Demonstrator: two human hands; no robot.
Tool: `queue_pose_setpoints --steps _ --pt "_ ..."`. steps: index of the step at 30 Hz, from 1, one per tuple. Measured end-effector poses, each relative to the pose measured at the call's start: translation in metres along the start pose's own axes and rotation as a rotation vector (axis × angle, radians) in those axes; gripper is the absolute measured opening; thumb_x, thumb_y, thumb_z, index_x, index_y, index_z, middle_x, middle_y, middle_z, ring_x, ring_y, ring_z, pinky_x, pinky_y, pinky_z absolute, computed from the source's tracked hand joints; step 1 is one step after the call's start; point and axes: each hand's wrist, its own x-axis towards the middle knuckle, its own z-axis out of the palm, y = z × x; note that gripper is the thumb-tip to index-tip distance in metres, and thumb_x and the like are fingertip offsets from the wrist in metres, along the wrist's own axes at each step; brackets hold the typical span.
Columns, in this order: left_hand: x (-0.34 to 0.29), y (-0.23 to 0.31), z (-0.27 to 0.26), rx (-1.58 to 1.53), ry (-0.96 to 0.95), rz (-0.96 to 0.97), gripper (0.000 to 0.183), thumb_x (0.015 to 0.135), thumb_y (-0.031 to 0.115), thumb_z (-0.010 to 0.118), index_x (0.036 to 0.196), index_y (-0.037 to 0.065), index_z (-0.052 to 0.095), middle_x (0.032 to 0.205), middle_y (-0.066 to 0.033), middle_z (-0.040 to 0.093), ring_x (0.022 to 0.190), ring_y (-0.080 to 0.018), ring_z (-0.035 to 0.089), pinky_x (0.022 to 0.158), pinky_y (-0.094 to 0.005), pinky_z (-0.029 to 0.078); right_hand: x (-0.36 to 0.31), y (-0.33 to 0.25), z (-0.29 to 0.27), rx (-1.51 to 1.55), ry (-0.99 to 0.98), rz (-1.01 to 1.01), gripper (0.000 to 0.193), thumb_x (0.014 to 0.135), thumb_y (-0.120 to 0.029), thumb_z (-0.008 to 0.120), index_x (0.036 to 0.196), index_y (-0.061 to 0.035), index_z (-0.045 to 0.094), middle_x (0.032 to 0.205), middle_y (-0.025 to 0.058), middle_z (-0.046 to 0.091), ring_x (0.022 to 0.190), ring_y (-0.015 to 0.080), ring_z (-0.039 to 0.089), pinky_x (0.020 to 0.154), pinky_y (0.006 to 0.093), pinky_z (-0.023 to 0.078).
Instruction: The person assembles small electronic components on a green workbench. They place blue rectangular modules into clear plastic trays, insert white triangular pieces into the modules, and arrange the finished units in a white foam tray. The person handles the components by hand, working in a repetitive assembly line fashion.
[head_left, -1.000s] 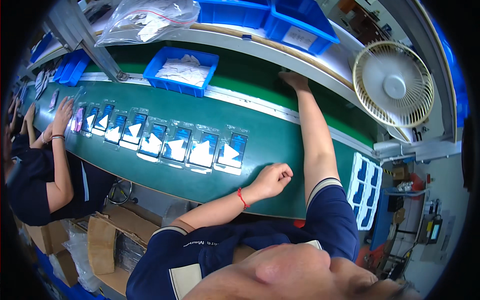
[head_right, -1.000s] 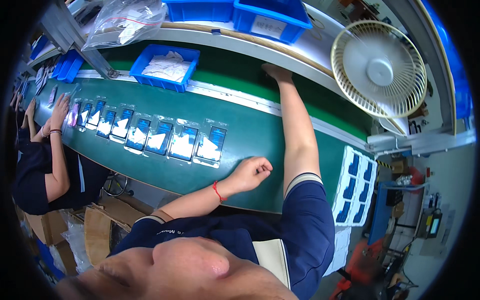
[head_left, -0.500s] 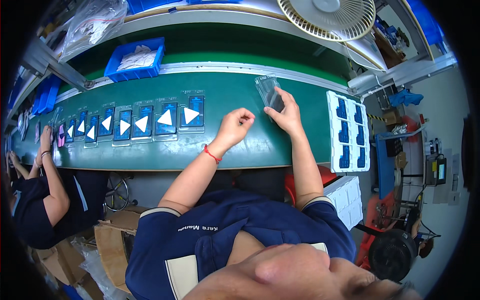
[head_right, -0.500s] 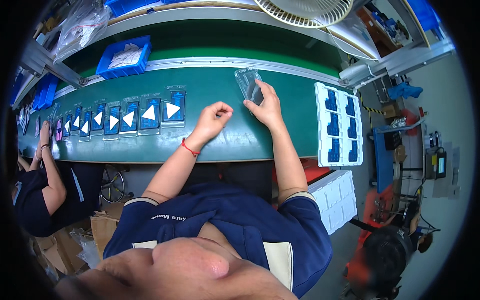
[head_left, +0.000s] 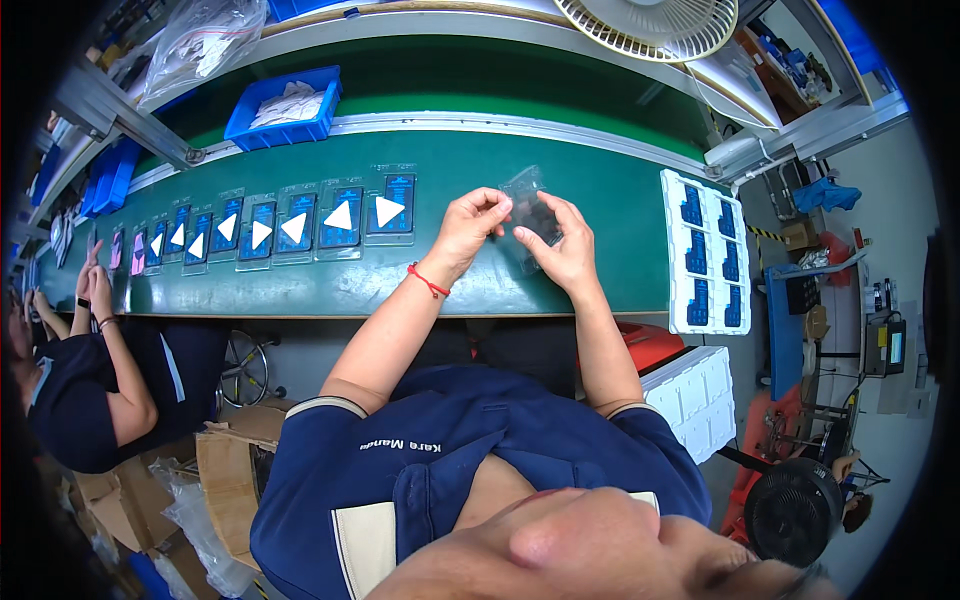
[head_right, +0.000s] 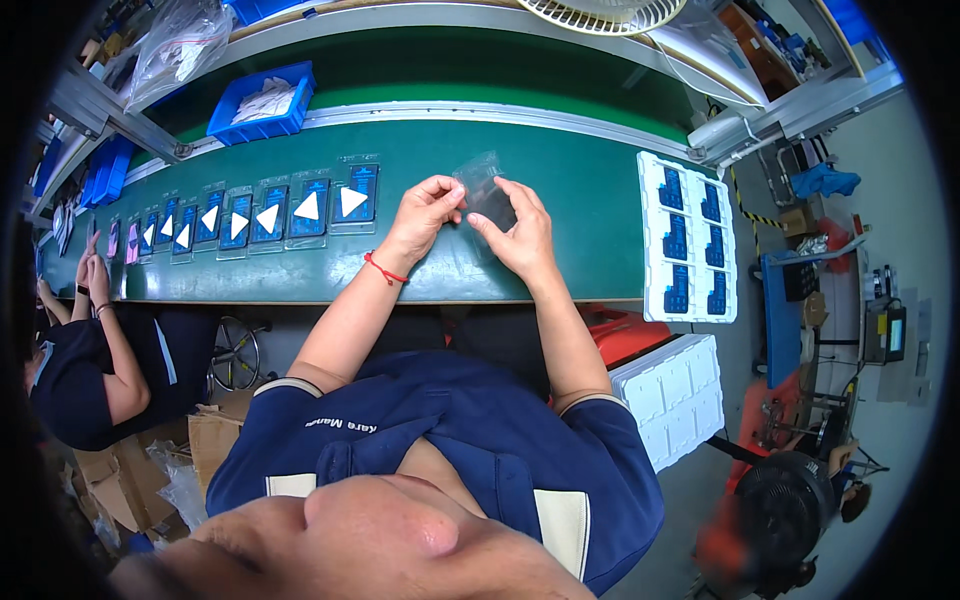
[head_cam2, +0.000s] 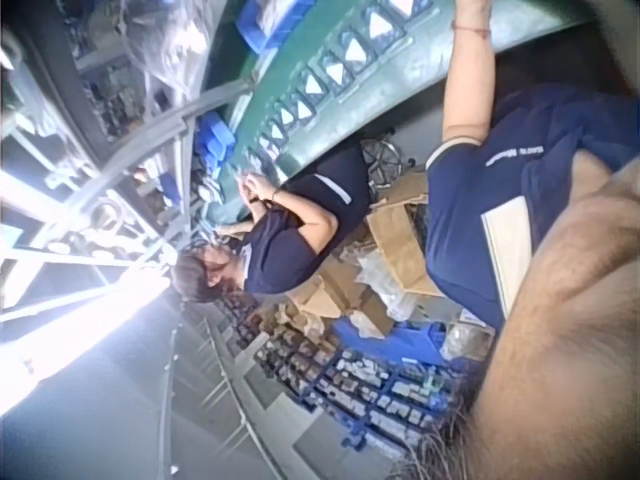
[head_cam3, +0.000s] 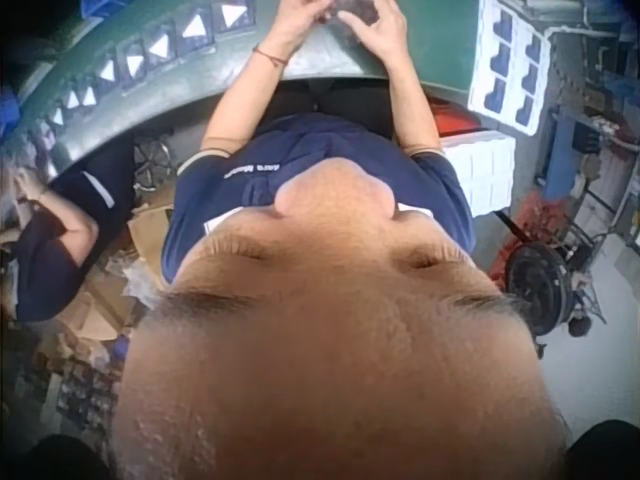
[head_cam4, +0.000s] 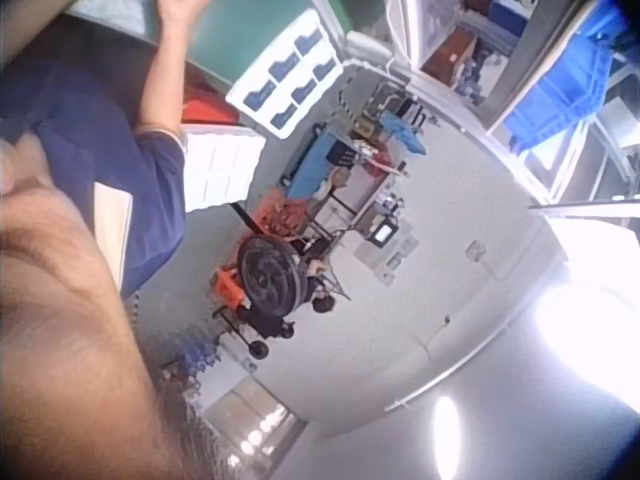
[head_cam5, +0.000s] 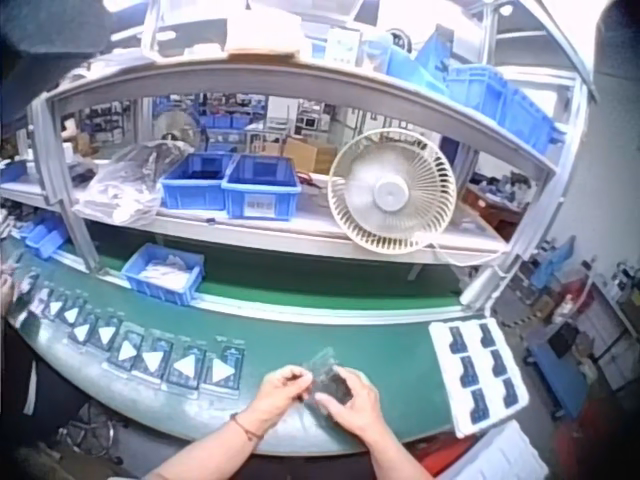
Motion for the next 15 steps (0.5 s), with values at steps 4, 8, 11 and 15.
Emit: queue_pose_setpoints --steps 4,8,11,15 --pt "0.001 -0.002 -0.005 -0.060 -0.053 -0.023 0.009 0.090 0.012 0.066 0.094 0.003 0.065 0.088 -0.0045 0.063 0.077 -0.0112 0.058 0.066 -0.0238 0.049 0.001 0.010 0.003 0.107 0.003 0.078 0.055 0.072 -0.026 0.083 0.117 -0.0016 0.062 0.107 0.0143 0.066 0.097 0.0238 0.065 0.081 0.0331 0.052" --pt "0.004 -0.006 -0.008 -0.120 -0.050 -0.066 0.008 0.090 0.011 0.066 0.093 0.004 0.064 0.088 -0.0043 0.063 0.080 -0.0127 0.059 0.070 -0.0265 0.050 0.000 0.028 0.000 0.437 0.054 0.263 0.048 0.074 -0.023 0.081 0.114 -0.0022 0.064 0.107 0.0120 0.067 0.093 0.0200 0.065 0.076 0.0300 0.052" --pt "0.002 0.002 -0.004 -0.168 0.015 -0.064 0.007 0.092 0.012 0.064 0.092 0.005 0.062 0.089 -0.0042 0.062 0.086 -0.0149 0.060 0.072 -0.0290 0.051 0.000 0.042 -0.021 0.391 0.230 0.343 0.044 0.075 -0.023 0.081 0.111 -0.0020 0.065 0.107 0.0128 0.067 0.092 0.0206 0.065 0.074 0.0307 0.053" --pt "0.001 0.004 -0.006 -0.186 0.024 -0.072 0.008 0.093 0.013 0.062 0.091 0.006 0.060 0.089 -0.0042 0.061 0.091 -0.0172 0.061 0.074 -0.0318 0.051 -0.004 0.055 -0.053 -0.545 0.343 0.266 0.052 0.069 -0.035 0.082 0.108 -0.0037 0.067 0.113 0.0235 0.060 0.103 0.0375 0.059 0.088 0.0456 0.048"
